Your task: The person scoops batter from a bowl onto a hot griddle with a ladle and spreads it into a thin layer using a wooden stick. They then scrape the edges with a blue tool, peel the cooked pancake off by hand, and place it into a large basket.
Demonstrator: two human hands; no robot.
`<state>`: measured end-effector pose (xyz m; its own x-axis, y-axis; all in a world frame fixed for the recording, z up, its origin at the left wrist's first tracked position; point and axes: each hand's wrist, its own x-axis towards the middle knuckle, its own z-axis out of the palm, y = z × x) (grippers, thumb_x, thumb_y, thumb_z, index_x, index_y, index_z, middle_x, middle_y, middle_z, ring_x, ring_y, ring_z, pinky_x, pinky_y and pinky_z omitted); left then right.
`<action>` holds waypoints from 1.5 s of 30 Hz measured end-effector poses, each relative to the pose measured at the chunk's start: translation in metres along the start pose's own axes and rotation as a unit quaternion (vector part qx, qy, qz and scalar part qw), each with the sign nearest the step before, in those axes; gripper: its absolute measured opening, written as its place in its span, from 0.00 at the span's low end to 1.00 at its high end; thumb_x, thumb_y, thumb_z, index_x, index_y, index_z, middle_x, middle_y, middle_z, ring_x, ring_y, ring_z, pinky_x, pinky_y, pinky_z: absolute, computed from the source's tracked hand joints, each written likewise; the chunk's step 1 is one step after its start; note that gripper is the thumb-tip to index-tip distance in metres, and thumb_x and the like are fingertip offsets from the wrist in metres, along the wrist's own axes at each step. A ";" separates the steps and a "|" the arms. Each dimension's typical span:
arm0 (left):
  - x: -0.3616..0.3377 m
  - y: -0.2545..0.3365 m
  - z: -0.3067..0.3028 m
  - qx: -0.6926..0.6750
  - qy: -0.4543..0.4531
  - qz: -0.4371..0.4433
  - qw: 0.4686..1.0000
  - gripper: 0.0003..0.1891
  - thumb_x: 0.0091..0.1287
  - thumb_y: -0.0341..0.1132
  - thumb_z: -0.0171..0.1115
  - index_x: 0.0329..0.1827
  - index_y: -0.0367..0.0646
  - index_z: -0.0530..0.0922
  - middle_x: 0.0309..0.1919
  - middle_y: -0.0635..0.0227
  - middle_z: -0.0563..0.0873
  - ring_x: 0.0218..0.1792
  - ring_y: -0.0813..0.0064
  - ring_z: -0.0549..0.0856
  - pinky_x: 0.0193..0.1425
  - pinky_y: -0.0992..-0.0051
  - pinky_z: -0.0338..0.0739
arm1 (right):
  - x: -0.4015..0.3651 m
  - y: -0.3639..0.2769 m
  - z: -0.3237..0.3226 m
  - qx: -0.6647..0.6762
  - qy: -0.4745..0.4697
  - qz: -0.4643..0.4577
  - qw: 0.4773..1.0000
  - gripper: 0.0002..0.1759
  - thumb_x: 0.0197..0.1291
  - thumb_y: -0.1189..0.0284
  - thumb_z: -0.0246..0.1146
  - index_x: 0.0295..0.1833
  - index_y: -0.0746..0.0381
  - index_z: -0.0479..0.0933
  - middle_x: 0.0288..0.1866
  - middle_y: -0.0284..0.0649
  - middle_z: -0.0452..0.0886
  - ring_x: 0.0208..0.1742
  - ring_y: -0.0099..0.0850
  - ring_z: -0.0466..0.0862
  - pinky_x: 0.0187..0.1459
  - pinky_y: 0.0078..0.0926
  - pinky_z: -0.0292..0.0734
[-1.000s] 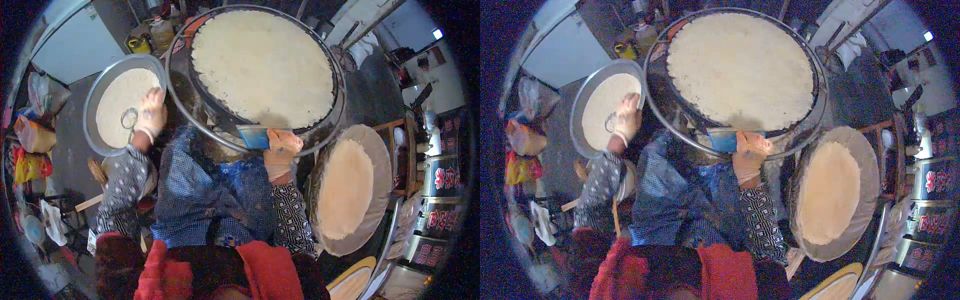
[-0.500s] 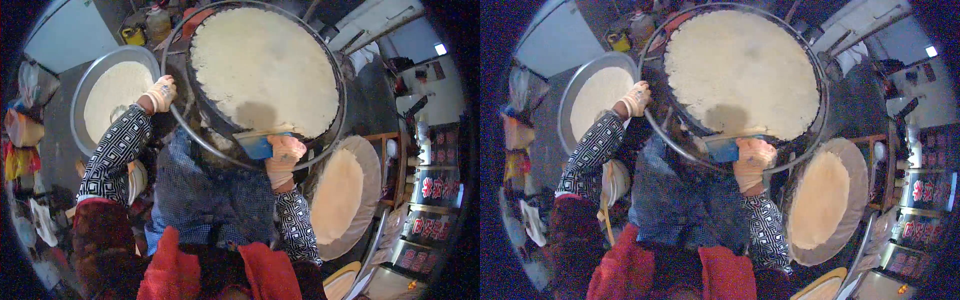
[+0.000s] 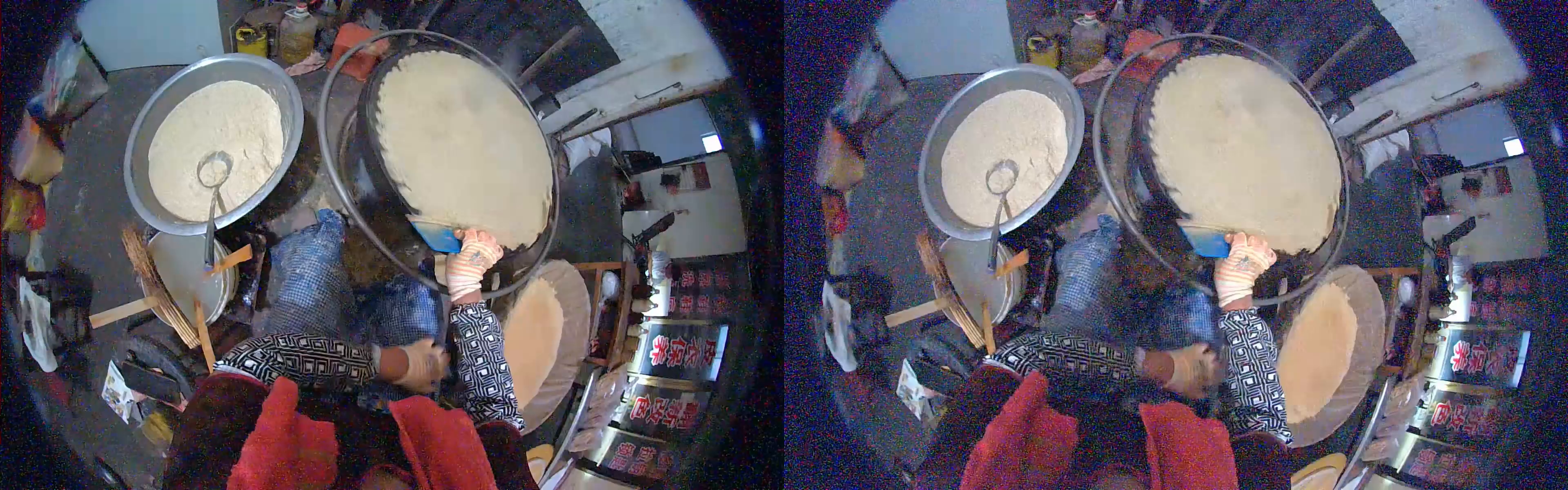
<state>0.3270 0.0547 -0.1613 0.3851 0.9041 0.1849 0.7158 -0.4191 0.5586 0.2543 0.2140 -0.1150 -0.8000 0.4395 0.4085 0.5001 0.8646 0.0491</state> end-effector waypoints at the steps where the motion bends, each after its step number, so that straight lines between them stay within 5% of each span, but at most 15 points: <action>1: -0.012 0.004 -0.002 -0.002 -0.001 0.004 1.000 0.18 0.57 0.50 0.59 0.43 0.47 0.79 0.45 0.61 0.81 0.42 0.61 0.80 0.47 0.58 0.72 | -0.003 0.004 0.004 0.009 0.017 0.012 1.000 0.08 0.40 0.68 0.64 0.30 0.50 0.77 0.31 0.38 0.77 0.40 0.41 0.77 0.43 0.43 0.62; 3: -0.032 0.004 -0.013 -0.055 -0.047 0.070 0.995 0.20 0.58 0.53 0.58 0.39 0.45 0.78 0.39 0.62 0.81 0.40 0.60 0.81 0.46 0.58 0.74 | -0.009 0.012 0.015 -0.026 0.030 0.024 0.999 0.10 0.36 0.67 0.66 0.30 0.49 0.77 0.31 0.38 0.77 0.41 0.40 0.77 0.43 0.42 0.62; 8: -0.074 -0.007 -0.101 -0.015 -0.112 -0.079 0.990 0.18 0.63 0.51 0.54 0.42 0.45 0.76 0.38 0.60 0.81 0.41 0.59 0.82 0.44 0.58 0.76 | -0.001 -0.003 0.000 -0.016 -0.006 0.050 0.999 0.06 0.46 0.68 0.59 0.32 0.50 0.78 0.34 0.40 0.78 0.42 0.41 0.77 0.43 0.43 0.63; 10: -0.091 -0.006 -0.105 -0.001 0.032 -0.106 0.994 0.16 0.64 0.48 0.54 0.40 0.44 0.76 0.35 0.60 0.81 0.38 0.58 0.83 0.42 0.59 0.77 | 0.002 -0.001 0.007 -0.020 0.000 0.043 0.999 0.06 0.47 0.69 0.59 0.33 0.51 0.79 0.34 0.40 0.79 0.43 0.41 0.77 0.44 0.44 0.63; 15: -0.124 -0.013 -0.114 -0.044 0.092 -0.113 0.988 0.13 0.65 0.42 0.56 0.43 0.42 0.76 0.33 0.57 0.81 0.38 0.57 0.82 0.43 0.61 0.77 | 0.011 -0.002 0.015 -0.043 -0.027 0.071 0.996 0.13 0.33 0.70 0.67 0.31 0.49 0.77 0.31 0.35 0.77 0.43 0.39 0.77 0.43 0.43 0.63; 19: -0.151 -0.052 -0.135 -0.017 0.165 -0.205 0.964 0.15 0.65 0.39 0.57 0.48 0.39 0.76 0.39 0.55 0.82 0.41 0.55 0.82 0.48 0.62 0.78 | 0.008 -0.001 0.014 -0.027 -0.024 0.046 0.998 0.06 0.45 0.68 0.62 0.32 0.51 0.79 0.34 0.38 0.79 0.44 0.40 0.77 0.44 0.45 0.62; 21: -0.169 -0.078 -0.165 0.165 0.174 -0.140 0.961 0.13 0.66 0.37 0.56 0.48 0.38 0.76 0.41 0.55 0.81 0.43 0.54 0.81 0.49 0.62 0.77 | 0.009 0.001 0.018 0.005 -0.015 0.035 0.999 0.04 0.47 0.67 0.61 0.32 0.52 0.79 0.33 0.38 0.78 0.43 0.40 0.76 0.44 0.45 0.62; 25: -0.193 -0.131 -0.212 0.132 0.222 -0.353 0.899 0.15 0.67 0.36 0.55 0.52 0.38 0.75 0.46 0.52 0.79 0.50 0.52 0.78 0.55 0.62 0.74 | 0.008 0.006 0.026 -0.001 0.033 0.016 0.999 0.04 0.49 0.66 0.61 0.30 0.53 0.78 0.31 0.38 0.77 0.40 0.40 0.76 0.43 0.44 0.62; 27: -0.211 -0.180 -0.223 0.181 0.253 -0.369 0.876 0.14 0.64 0.38 0.54 0.49 0.41 0.75 0.50 0.54 0.78 0.54 0.52 0.75 0.57 0.59 0.70 | 0.007 0.010 0.030 0.029 0.057 -0.006 0.998 0.06 0.50 0.65 0.60 0.29 0.54 0.78 0.29 0.38 0.76 0.38 0.40 0.75 0.42 0.43 0.62; 29: -0.232 -0.218 -0.235 0.310 0.176 -0.361 0.862 0.22 0.66 0.44 0.55 0.60 0.41 0.71 0.58 0.49 0.73 0.62 0.50 0.70 0.67 0.57 0.63 | 0.006 0.010 0.030 0.047 0.074 -0.020 0.996 0.06 0.50 0.65 0.59 0.28 0.54 0.77 0.29 0.37 0.76 0.38 0.40 0.75 0.42 0.42 0.62; 33: -0.238 -0.252 -0.240 0.404 0.075 -0.282 0.867 0.30 0.62 0.53 0.56 0.62 0.43 0.69 0.63 0.50 0.70 0.65 0.49 0.66 0.72 0.52 0.54 | 0.004 0.011 0.023 0.091 0.069 -0.031 0.993 0.06 0.51 0.65 0.58 0.28 0.53 0.77 0.29 0.36 0.76 0.37 0.39 0.76 0.41 0.42 0.63; 35: -0.229 -0.258 -0.242 0.365 0.020 -0.174 0.914 0.33 0.56 0.60 0.58 0.57 0.43 0.73 0.56 0.51 0.74 0.65 0.47 0.66 0.73 0.47 0.50 | 0.006 0.012 0.023 0.115 0.091 -0.035 0.989 0.03 0.46 0.68 0.60 0.29 0.53 0.77 0.27 0.35 0.74 0.36 0.38 0.75 0.41 0.41 0.62; 37: -0.210 -0.251 -0.231 0.287 -0.139 -0.230 0.920 0.27 0.51 0.62 0.60 0.40 0.46 0.78 0.36 0.59 0.75 0.50 0.53 0.74 0.71 0.49 0.52 | 0.007 0.010 0.022 0.142 0.114 -0.039 0.983 0.06 0.41 0.71 0.61 0.30 0.53 0.76 0.26 0.35 0.73 0.35 0.38 0.75 0.41 0.40 0.61; 41: -0.180 -0.186 -0.165 0.299 -0.007 -0.234 0.925 0.23 0.50 0.59 0.61 0.36 0.50 0.78 0.30 0.64 0.75 0.41 0.59 0.76 0.62 0.55 0.62 | 0.008 0.010 0.029 0.170 0.170 -0.057 0.969 0.05 0.40 0.71 0.62 0.28 0.51 0.76 0.25 0.33 0.72 0.34 0.37 0.75 0.40 0.40 0.61; 45: -0.072 -0.093 -0.114 0.175 -0.018 -0.386 0.906 0.19 0.53 0.55 0.64 0.30 0.47 0.81 0.24 0.63 0.80 0.33 0.59 0.81 0.42 0.57 0.69 | 0.006 0.011 0.036 0.132 0.144 -0.074 0.978 0.04 0.40 0.69 0.63 0.26 0.50 0.76 0.25 0.32 0.72 0.33 0.36 0.75 0.39 0.40 0.61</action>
<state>0.1667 0.0375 -0.1346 -0.2941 0.9384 -0.1815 0.9186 0.3300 0.2175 0.2430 0.2347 -0.1448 -0.7116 0.2500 0.6566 0.2514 0.9633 -0.0943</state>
